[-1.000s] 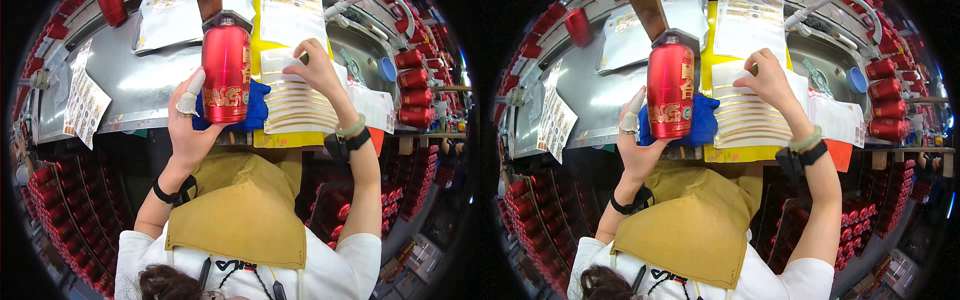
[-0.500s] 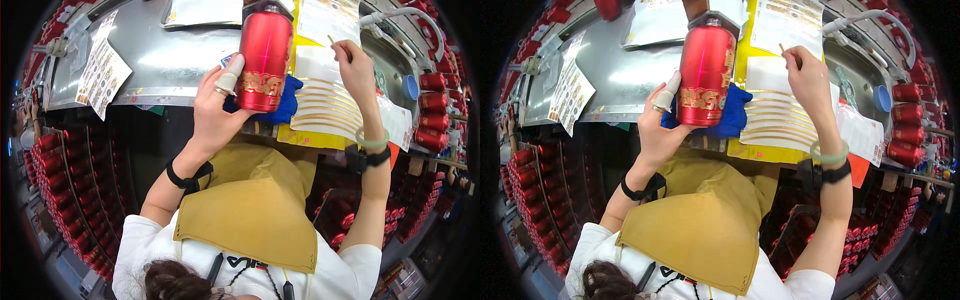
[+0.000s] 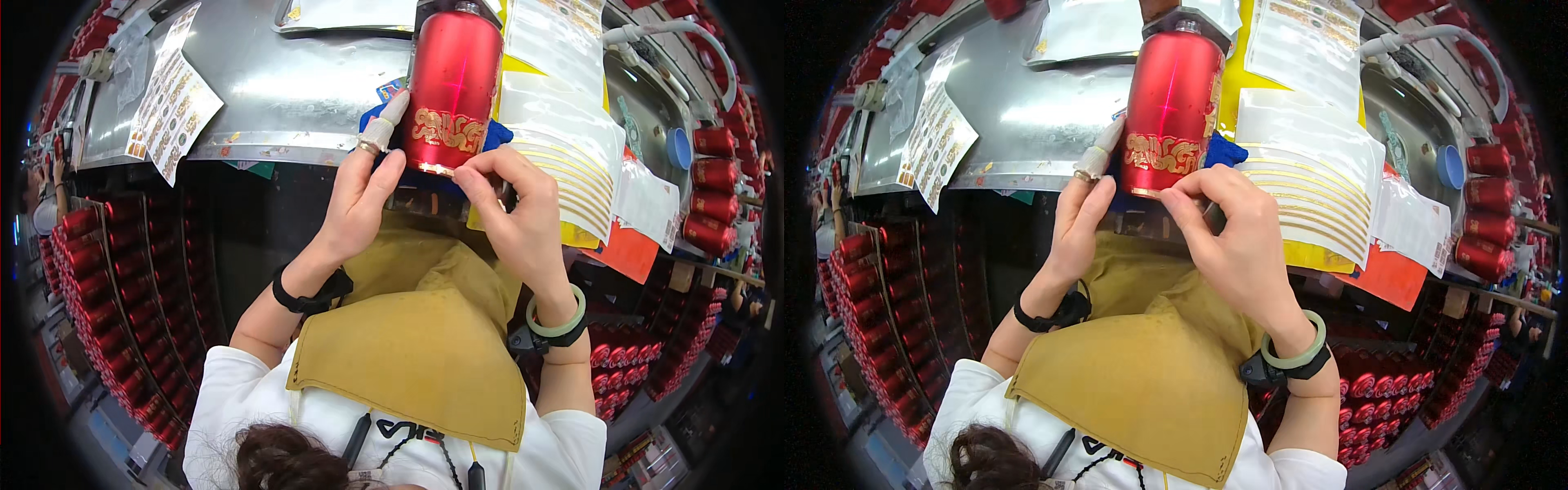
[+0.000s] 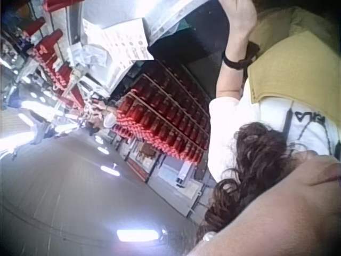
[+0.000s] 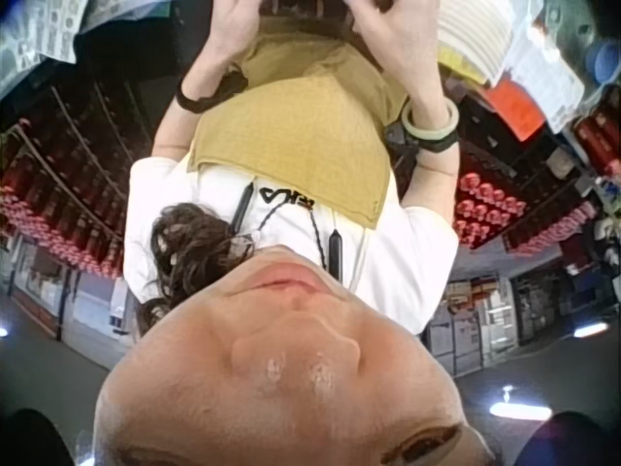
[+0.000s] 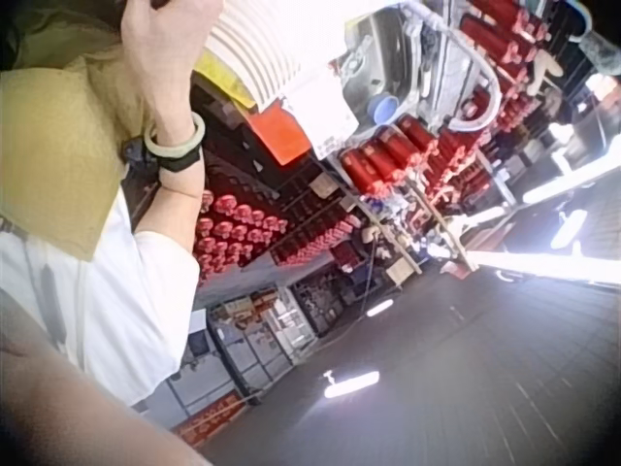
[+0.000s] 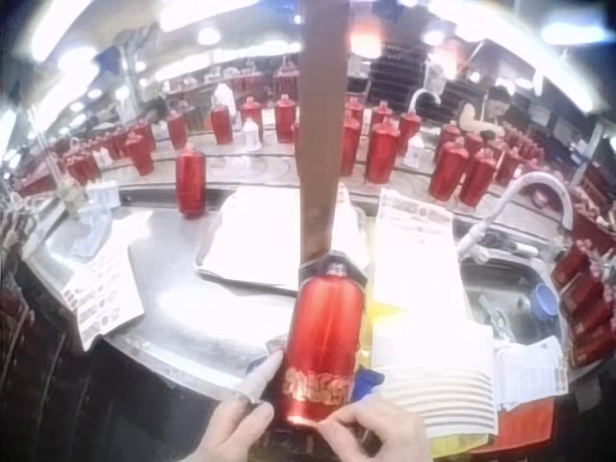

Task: Applying decorative labels and stickers to red metallic bottles on a production line.

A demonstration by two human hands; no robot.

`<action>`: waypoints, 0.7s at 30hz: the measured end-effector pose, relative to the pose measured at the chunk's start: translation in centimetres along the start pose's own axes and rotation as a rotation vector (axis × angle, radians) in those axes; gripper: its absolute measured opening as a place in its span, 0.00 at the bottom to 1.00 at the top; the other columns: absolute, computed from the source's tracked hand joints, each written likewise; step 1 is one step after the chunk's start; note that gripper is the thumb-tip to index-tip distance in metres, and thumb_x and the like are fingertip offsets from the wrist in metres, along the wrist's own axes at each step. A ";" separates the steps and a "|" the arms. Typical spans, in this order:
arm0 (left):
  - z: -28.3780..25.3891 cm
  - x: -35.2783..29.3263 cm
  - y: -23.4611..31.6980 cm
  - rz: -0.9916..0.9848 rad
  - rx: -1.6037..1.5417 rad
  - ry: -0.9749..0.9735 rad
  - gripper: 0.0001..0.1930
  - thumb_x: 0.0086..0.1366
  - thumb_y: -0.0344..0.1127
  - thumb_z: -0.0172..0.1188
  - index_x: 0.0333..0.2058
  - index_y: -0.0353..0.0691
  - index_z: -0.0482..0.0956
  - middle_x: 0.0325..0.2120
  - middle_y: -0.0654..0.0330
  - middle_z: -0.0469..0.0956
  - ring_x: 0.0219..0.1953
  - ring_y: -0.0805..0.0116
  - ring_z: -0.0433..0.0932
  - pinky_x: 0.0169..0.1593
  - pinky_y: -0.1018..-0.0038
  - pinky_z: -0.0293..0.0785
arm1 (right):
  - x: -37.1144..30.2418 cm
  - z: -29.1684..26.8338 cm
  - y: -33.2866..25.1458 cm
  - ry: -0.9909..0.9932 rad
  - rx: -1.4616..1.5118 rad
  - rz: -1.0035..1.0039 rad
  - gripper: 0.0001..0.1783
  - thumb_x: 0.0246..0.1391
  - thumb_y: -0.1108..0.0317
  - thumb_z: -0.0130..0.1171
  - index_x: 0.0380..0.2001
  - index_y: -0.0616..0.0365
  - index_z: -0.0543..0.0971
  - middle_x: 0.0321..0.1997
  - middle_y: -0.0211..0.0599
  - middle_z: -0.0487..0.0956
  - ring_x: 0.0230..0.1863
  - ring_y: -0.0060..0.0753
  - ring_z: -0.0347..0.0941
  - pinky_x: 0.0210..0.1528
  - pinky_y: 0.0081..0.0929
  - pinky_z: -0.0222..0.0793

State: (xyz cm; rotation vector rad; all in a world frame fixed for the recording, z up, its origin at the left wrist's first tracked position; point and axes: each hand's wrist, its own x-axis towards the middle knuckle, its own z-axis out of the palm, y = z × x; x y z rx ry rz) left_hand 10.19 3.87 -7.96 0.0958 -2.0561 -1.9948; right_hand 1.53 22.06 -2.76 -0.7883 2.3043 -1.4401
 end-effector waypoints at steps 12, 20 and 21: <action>1.0 -0.2 -1.0 0.014 -0.017 0.051 0.34 0.72 0.32 0.57 0.72 0.32 0.54 0.69 0.49 0.62 0.70 0.62 0.60 0.72 0.66 0.53 | -0.6 0.4 1.0 0.108 -0.076 -0.003 0.09 0.55 0.71 0.69 0.28 0.65 0.80 0.25 0.39 0.77 0.26 0.35 0.72 0.32 0.30 0.66; 1.2 -0.2 -1.3 0.025 0.009 0.062 0.35 0.72 0.33 0.58 0.72 0.32 0.55 0.68 0.48 0.62 0.71 0.61 0.60 0.72 0.65 0.53 | -0.6 0.4 0.9 0.109 -0.055 0.032 0.08 0.55 0.71 0.69 0.28 0.65 0.80 0.25 0.39 0.77 0.26 0.35 0.71 0.31 0.30 0.65; 1.3 -0.1 -1.2 0.020 -0.022 0.069 0.35 0.71 0.33 0.58 0.72 0.31 0.55 0.68 0.48 0.63 0.71 0.60 0.60 0.72 0.65 0.52 | -0.6 0.4 0.9 0.108 -0.055 0.032 0.08 0.55 0.71 0.69 0.28 0.65 0.80 0.25 0.39 0.77 0.26 0.35 0.71 0.31 0.30 0.65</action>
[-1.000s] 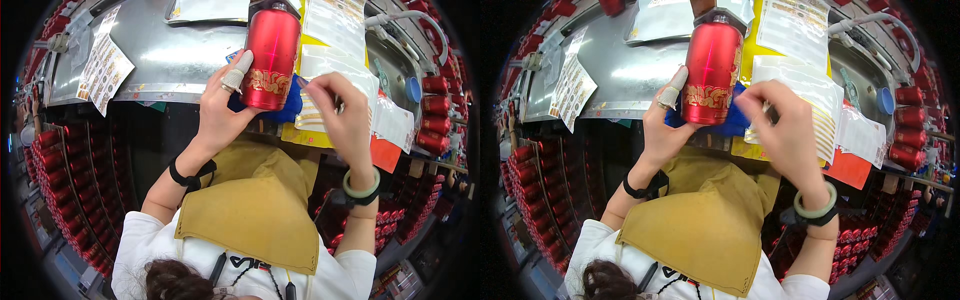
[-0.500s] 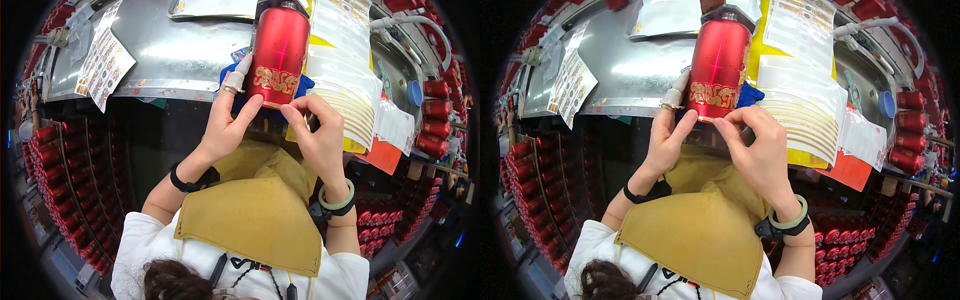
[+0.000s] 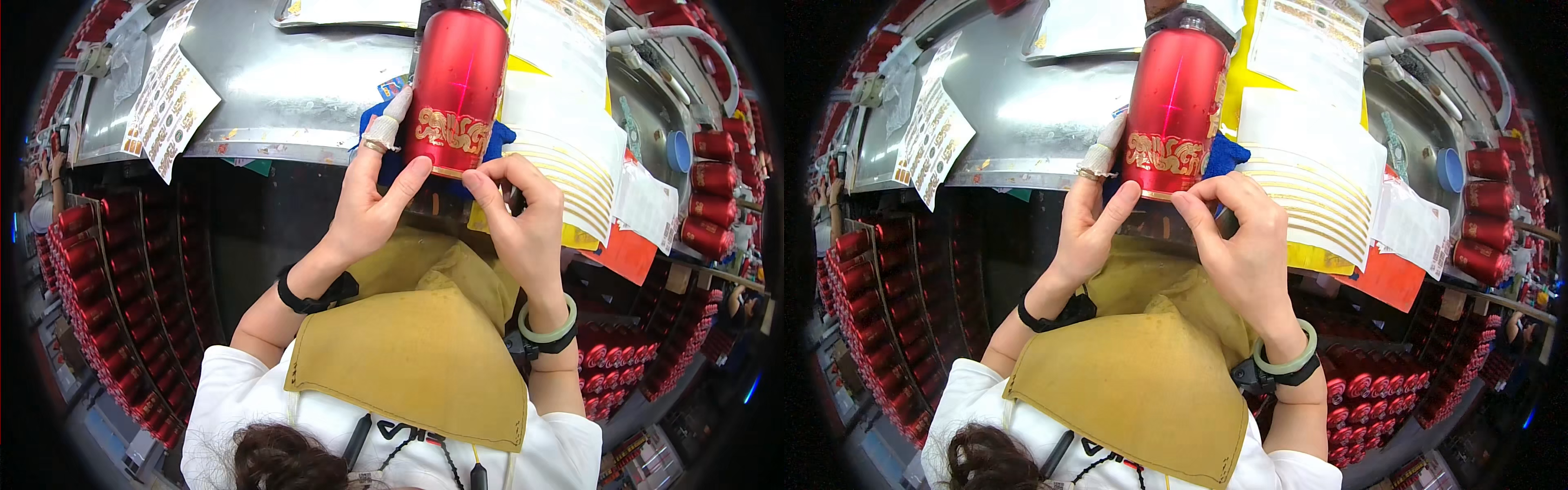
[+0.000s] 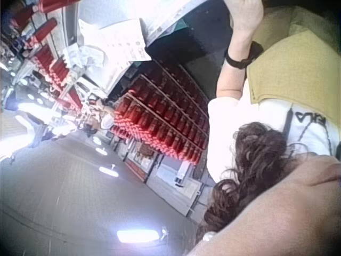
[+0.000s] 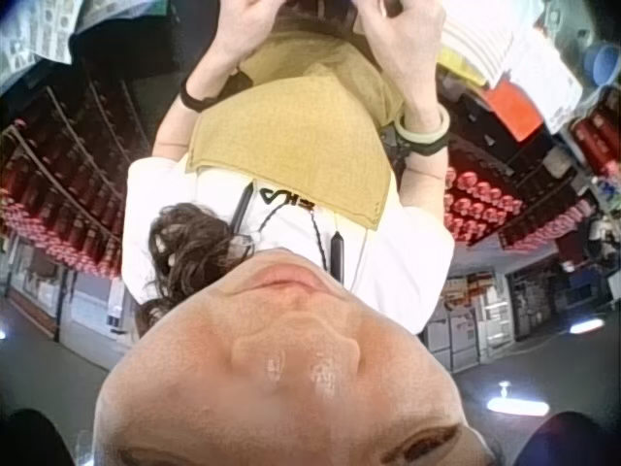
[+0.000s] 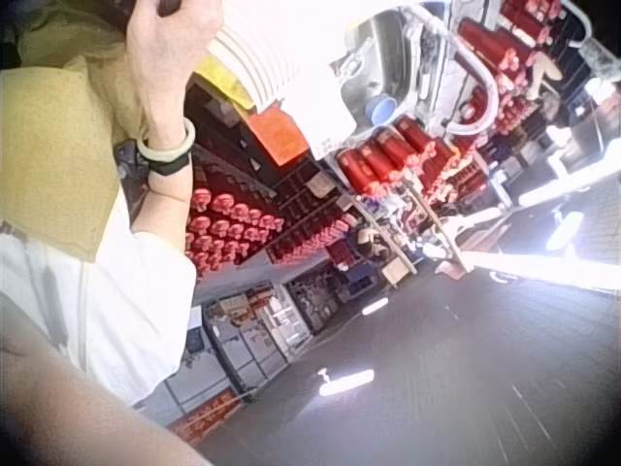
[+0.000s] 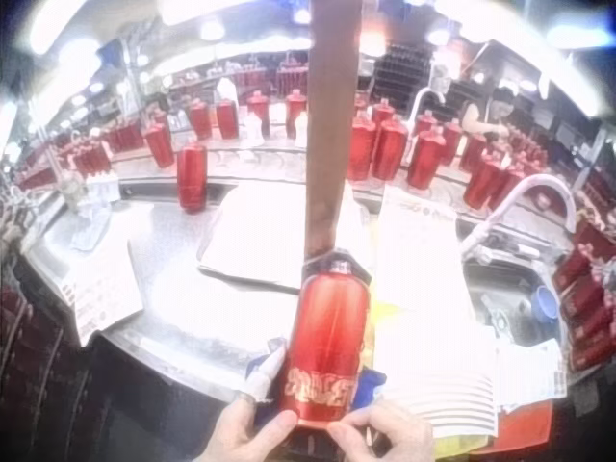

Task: Applying decorative labels and stickers to red metallic bottles on a production line.

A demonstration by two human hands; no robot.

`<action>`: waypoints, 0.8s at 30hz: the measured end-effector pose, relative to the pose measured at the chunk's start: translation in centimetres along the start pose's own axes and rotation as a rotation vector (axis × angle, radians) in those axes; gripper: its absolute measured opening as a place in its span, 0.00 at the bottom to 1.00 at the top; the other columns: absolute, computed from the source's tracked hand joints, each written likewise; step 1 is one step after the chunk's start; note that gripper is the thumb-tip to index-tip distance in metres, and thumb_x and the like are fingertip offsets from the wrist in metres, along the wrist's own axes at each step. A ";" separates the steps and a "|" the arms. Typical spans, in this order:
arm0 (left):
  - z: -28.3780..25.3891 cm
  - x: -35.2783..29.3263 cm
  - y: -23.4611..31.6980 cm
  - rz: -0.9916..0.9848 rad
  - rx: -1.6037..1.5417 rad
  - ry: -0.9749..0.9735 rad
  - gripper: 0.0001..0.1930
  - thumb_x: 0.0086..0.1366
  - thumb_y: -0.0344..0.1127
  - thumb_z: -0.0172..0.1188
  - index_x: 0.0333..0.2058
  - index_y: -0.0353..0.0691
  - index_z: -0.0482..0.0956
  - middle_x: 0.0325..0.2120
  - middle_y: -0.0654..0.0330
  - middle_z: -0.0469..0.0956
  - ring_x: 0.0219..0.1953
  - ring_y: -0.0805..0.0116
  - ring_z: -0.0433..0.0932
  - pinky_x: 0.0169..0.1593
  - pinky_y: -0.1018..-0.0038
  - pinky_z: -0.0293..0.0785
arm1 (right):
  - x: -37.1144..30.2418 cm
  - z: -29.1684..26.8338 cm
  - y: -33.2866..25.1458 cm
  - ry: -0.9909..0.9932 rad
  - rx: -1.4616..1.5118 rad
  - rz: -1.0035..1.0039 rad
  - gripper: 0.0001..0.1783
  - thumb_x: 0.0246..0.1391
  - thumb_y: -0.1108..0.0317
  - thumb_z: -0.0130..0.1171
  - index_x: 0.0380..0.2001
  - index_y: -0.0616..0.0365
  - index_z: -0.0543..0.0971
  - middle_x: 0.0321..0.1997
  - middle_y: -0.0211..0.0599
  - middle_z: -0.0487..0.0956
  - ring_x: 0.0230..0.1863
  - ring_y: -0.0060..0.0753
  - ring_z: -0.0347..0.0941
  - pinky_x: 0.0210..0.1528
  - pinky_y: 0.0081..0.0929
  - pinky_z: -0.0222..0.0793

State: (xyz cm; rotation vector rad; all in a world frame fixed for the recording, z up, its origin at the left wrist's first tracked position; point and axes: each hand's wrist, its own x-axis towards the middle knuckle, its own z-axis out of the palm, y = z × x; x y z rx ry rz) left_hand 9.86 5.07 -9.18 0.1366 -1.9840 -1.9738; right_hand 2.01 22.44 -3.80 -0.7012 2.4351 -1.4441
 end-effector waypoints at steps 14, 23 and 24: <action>-0.2 -0.2 -0.4 0.010 0.124 0.008 0.33 0.72 0.33 0.56 0.71 0.31 0.56 0.69 0.48 0.62 0.73 0.59 0.57 0.76 0.62 0.40 | 0.0 0.0 0.0 0.002 -0.006 0.009 0.08 0.55 0.72 0.68 0.28 0.65 0.80 0.25 0.39 0.77 0.26 0.34 0.71 0.32 0.29 0.65; -0.5 -1.0 -1.8 0.388 0.374 0.201 0.18 0.62 0.25 0.66 0.52 0.34 0.81 0.58 0.48 0.76 0.60 0.53 0.76 0.62 0.65 0.72 | 0.0 0.0 0.1 0.007 -0.010 -0.001 0.08 0.55 0.72 0.68 0.28 0.65 0.80 0.25 0.39 0.77 0.27 0.35 0.72 0.32 0.29 0.66; -0.5 -1.0 -1.9 0.525 0.503 0.166 0.15 0.60 0.25 0.69 0.46 0.37 0.86 0.56 0.49 0.78 0.57 0.51 0.79 0.60 0.65 0.75 | 0.0 0.1 0.0 0.010 -0.010 0.002 0.08 0.55 0.72 0.68 0.28 0.65 0.80 0.25 0.39 0.77 0.27 0.35 0.72 0.32 0.29 0.66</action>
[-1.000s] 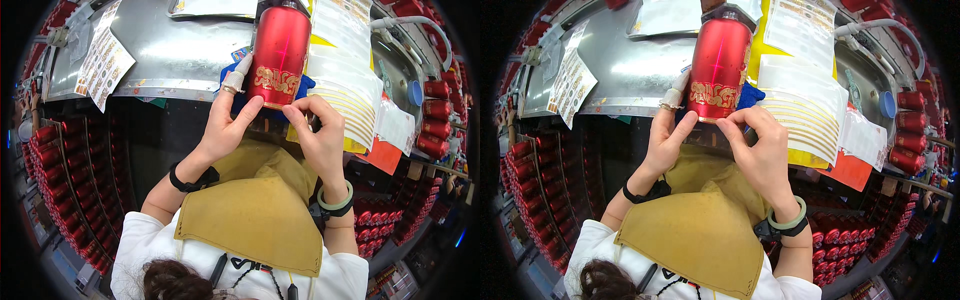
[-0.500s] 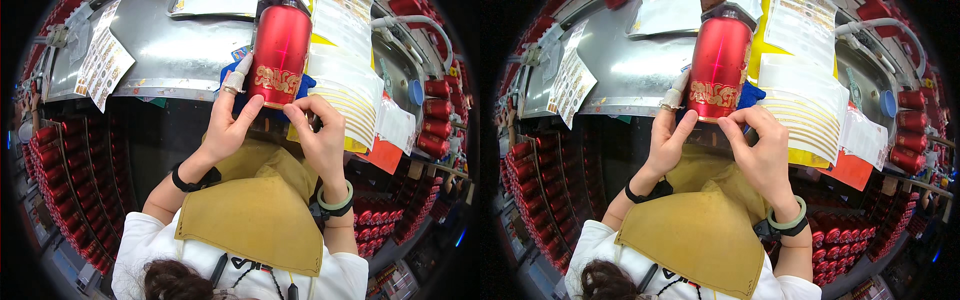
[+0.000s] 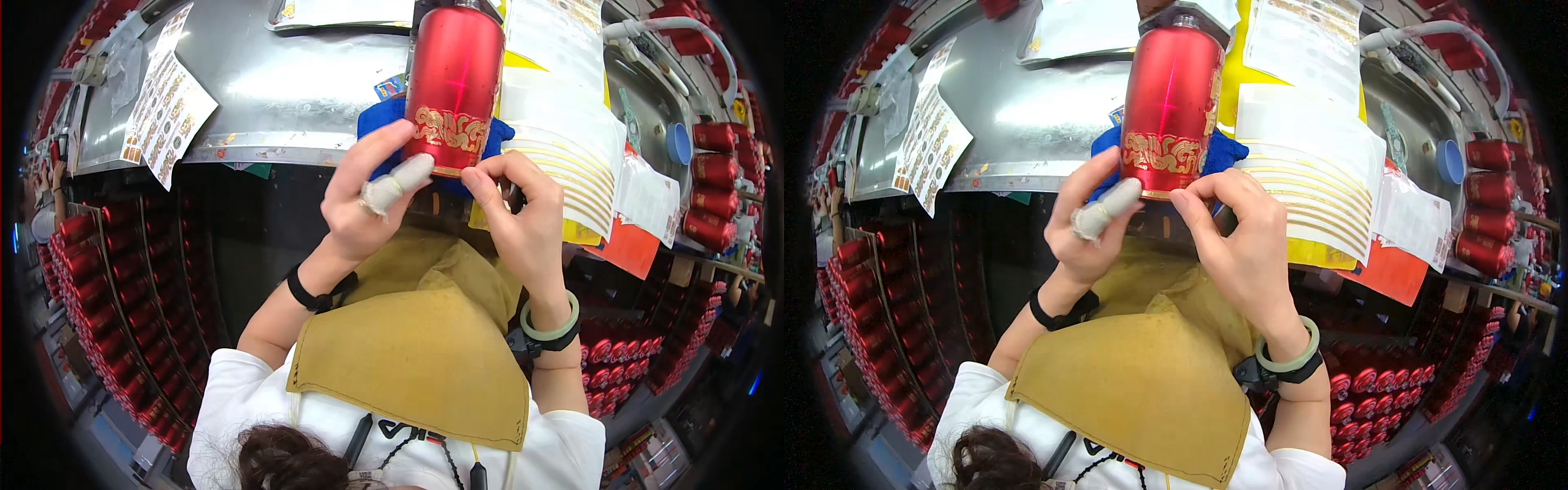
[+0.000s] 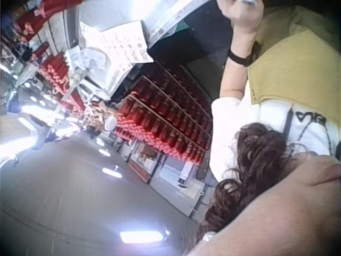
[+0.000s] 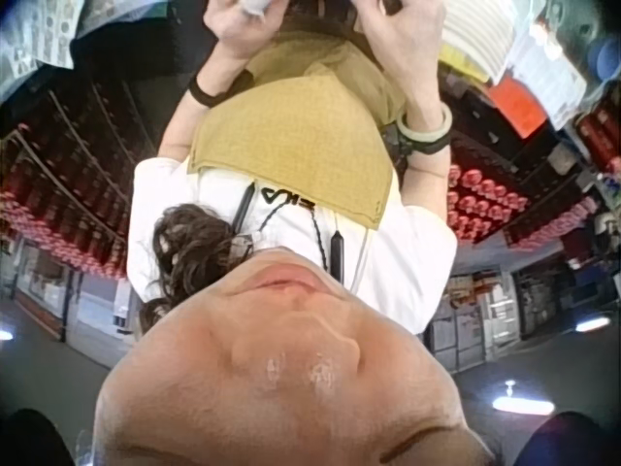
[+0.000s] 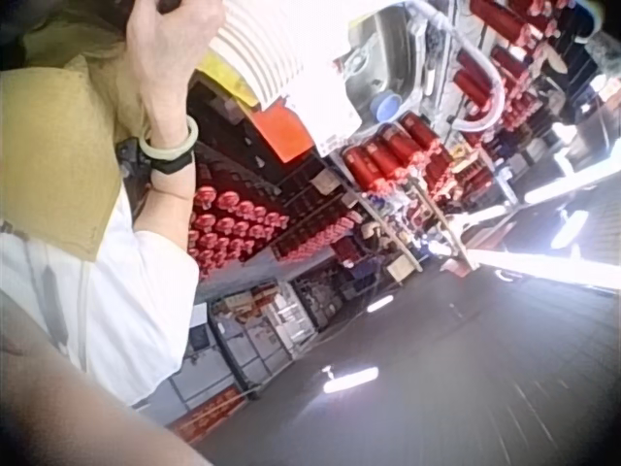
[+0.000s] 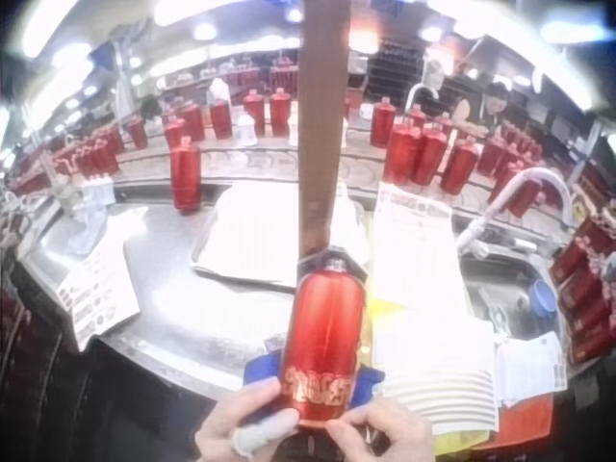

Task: Applying decorative labels and stickers to red metallic bottles on a production line.

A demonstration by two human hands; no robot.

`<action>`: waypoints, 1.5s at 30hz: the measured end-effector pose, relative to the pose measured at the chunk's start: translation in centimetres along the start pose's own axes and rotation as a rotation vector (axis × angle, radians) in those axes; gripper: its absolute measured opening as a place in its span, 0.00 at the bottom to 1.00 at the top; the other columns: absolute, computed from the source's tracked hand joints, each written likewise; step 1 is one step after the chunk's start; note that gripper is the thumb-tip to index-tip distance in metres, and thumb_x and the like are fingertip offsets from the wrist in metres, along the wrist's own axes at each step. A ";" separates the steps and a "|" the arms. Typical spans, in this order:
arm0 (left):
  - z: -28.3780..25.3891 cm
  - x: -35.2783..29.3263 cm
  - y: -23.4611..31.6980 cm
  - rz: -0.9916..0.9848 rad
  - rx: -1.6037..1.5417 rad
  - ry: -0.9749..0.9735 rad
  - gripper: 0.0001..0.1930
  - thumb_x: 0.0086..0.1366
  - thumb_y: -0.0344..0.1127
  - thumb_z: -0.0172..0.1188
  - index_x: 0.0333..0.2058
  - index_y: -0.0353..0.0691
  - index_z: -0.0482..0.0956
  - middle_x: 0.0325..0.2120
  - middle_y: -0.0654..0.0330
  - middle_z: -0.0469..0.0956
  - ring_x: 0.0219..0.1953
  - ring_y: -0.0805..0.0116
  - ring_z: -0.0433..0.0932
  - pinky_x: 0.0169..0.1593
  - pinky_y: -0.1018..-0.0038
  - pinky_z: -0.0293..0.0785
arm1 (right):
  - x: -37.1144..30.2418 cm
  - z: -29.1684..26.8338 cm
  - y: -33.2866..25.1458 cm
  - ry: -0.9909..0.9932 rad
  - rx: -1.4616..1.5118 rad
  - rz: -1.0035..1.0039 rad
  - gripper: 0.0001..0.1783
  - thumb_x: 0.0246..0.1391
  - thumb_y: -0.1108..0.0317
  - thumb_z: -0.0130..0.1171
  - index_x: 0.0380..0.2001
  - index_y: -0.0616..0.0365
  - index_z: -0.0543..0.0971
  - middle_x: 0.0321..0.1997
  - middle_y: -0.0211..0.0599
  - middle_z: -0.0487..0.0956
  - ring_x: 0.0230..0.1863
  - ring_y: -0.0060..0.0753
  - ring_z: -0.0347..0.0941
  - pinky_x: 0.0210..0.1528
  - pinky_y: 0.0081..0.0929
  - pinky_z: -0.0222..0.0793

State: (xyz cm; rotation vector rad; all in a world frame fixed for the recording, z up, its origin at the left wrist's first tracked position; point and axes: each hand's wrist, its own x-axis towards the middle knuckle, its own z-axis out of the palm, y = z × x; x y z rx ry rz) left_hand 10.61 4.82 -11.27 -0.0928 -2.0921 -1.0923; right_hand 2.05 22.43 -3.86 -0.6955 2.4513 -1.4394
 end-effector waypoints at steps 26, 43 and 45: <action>1.5 -0.3 -0.1 -0.110 -0.083 0.173 0.12 0.56 0.15 0.69 0.40 0.30 0.85 0.49 0.47 0.81 0.50 0.53 0.83 0.51 0.67 0.85 | -0.2 -3.2 0.4 -0.106 -0.025 0.041 0.08 0.56 0.69 0.67 0.30 0.65 0.82 0.24 0.38 0.76 0.24 0.29 0.67 0.28 0.28 0.62; 2.2 -0.1 1.8 -0.571 -0.698 0.371 0.15 0.56 0.17 0.70 0.42 0.36 0.86 0.52 0.50 0.80 0.52 0.51 0.81 0.50 0.65 0.83 | 0.1 -2.9 1.4 -0.105 -0.004 0.086 0.10 0.56 0.68 0.69 0.31 0.67 0.82 0.24 0.38 0.77 0.24 0.27 0.68 0.29 0.27 0.63; 2.2 -0.8 -0.5 -0.238 -0.288 0.297 0.15 0.56 0.18 0.71 0.43 0.37 0.86 0.52 0.50 0.79 0.52 0.52 0.81 0.51 0.65 0.82 | 0.1 -2.8 1.7 -0.079 0.017 0.058 0.10 0.56 0.69 0.69 0.31 0.67 0.82 0.24 0.38 0.77 0.24 0.28 0.68 0.29 0.28 0.63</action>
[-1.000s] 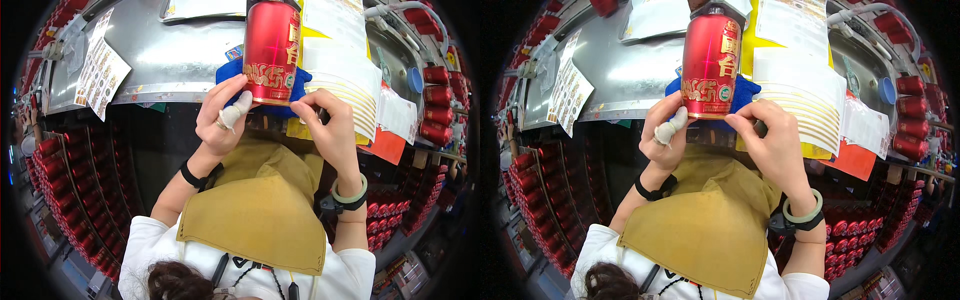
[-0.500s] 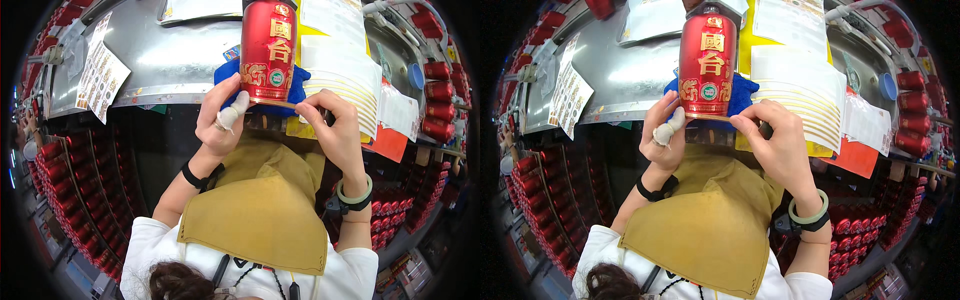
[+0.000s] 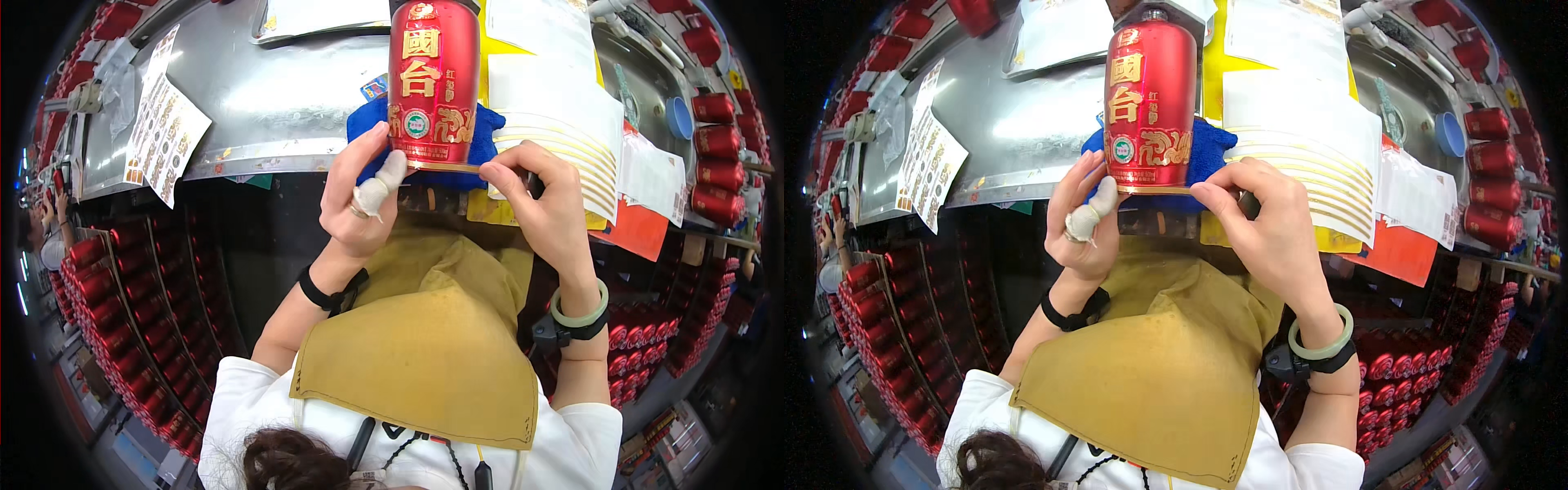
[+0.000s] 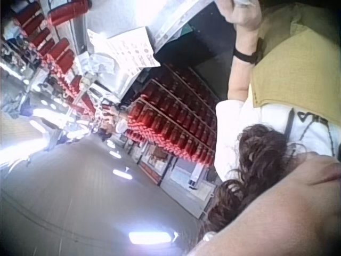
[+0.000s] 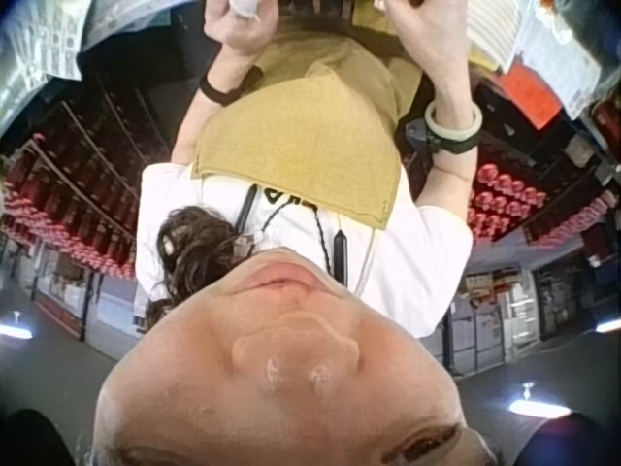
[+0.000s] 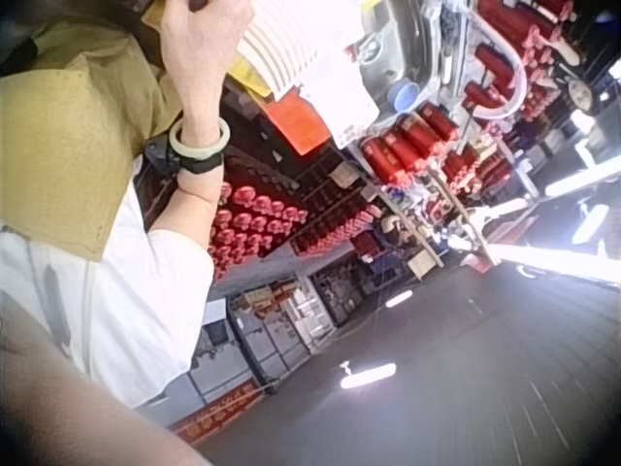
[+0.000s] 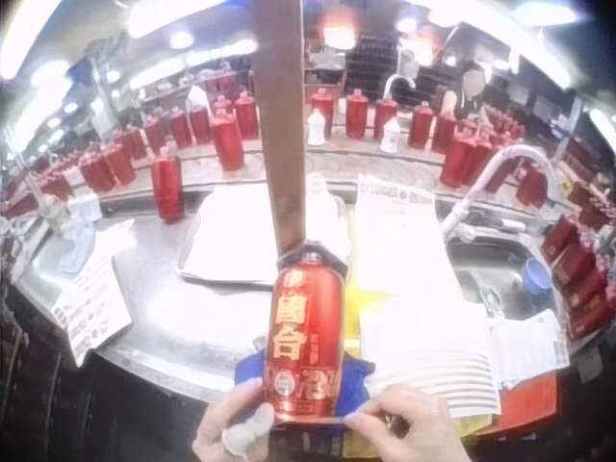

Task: Applying decorative labels and stickers to red metallic bottles on a production line.

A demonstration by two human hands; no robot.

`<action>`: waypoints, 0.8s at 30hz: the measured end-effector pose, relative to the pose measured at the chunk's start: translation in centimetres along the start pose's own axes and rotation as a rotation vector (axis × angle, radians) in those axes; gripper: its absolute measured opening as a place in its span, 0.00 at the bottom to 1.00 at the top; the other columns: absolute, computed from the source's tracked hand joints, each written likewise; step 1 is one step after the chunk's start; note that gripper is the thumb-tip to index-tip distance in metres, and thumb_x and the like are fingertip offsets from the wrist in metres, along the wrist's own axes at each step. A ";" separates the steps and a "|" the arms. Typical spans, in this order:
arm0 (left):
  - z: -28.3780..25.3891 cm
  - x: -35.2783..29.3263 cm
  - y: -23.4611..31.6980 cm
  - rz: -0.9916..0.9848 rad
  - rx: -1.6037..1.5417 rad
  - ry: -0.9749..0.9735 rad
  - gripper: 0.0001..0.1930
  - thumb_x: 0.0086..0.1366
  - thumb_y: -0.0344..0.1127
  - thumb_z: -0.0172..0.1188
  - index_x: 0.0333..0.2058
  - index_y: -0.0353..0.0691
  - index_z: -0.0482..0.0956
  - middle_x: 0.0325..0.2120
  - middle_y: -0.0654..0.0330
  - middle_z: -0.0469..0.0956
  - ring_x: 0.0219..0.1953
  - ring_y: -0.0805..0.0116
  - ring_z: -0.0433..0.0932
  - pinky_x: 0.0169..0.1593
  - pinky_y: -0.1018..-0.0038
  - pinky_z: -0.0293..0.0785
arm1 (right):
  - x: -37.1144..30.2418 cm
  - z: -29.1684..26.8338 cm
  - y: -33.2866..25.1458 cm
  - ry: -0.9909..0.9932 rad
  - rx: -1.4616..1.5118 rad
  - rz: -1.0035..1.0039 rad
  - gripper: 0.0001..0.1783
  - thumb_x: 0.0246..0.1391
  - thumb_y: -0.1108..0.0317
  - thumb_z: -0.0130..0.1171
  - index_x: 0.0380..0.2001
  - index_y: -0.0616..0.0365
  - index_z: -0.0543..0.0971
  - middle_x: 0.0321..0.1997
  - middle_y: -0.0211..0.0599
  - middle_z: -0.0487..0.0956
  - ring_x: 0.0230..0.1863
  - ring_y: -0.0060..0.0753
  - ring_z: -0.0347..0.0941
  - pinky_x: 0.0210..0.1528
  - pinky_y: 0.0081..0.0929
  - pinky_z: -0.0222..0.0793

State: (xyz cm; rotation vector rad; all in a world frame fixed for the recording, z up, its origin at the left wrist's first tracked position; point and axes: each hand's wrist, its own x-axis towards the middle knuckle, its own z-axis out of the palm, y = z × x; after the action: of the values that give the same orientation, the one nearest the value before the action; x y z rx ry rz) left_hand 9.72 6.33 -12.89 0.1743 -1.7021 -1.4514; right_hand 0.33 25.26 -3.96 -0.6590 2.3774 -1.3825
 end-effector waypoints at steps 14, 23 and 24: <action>0.2 0.7 0.6 0.064 0.069 -0.058 0.17 0.53 0.17 0.72 0.42 0.34 0.86 0.48 0.47 0.82 0.52 0.51 0.82 0.53 0.66 0.82 | 0.1 0.1 -0.7 -0.019 0.014 0.005 0.09 0.55 0.70 0.68 0.30 0.67 0.81 0.24 0.37 0.77 0.25 0.26 0.69 0.30 0.26 0.64; -0.5 1.7 1.8 0.200 0.242 -0.165 0.19 0.50 0.19 0.75 0.43 0.34 0.87 0.48 0.50 0.83 0.48 0.57 0.83 0.53 0.68 0.82 | -0.8 -0.7 -2.4 -0.012 0.141 -0.013 0.07 0.57 0.72 0.67 0.29 0.66 0.81 0.23 0.30 0.75 0.24 0.19 0.67 0.29 0.22 0.61; -0.3 1.4 1.9 0.145 0.180 -0.142 0.18 0.48 0.20 0.76 0.41 0.34 0.87 0.47 0.50 0.83 0.47 0.56 0.83 0.51 0.68 0.83 | -0.9 -0.9 -2.6 -0.010 0.146 -0.045 0.07 0.57 0.72 0.67 0.30 0.65 0.81 0.23 0.30 0.76 0.25 0.19 0.67 0.29 0.21 0.61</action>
State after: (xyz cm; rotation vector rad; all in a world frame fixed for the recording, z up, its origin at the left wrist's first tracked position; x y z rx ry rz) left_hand 9.78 5.87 -10.57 0.0440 -1.9202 -1.2286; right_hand 1.28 25.28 -1.22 -0.6809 2.2407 -1.5500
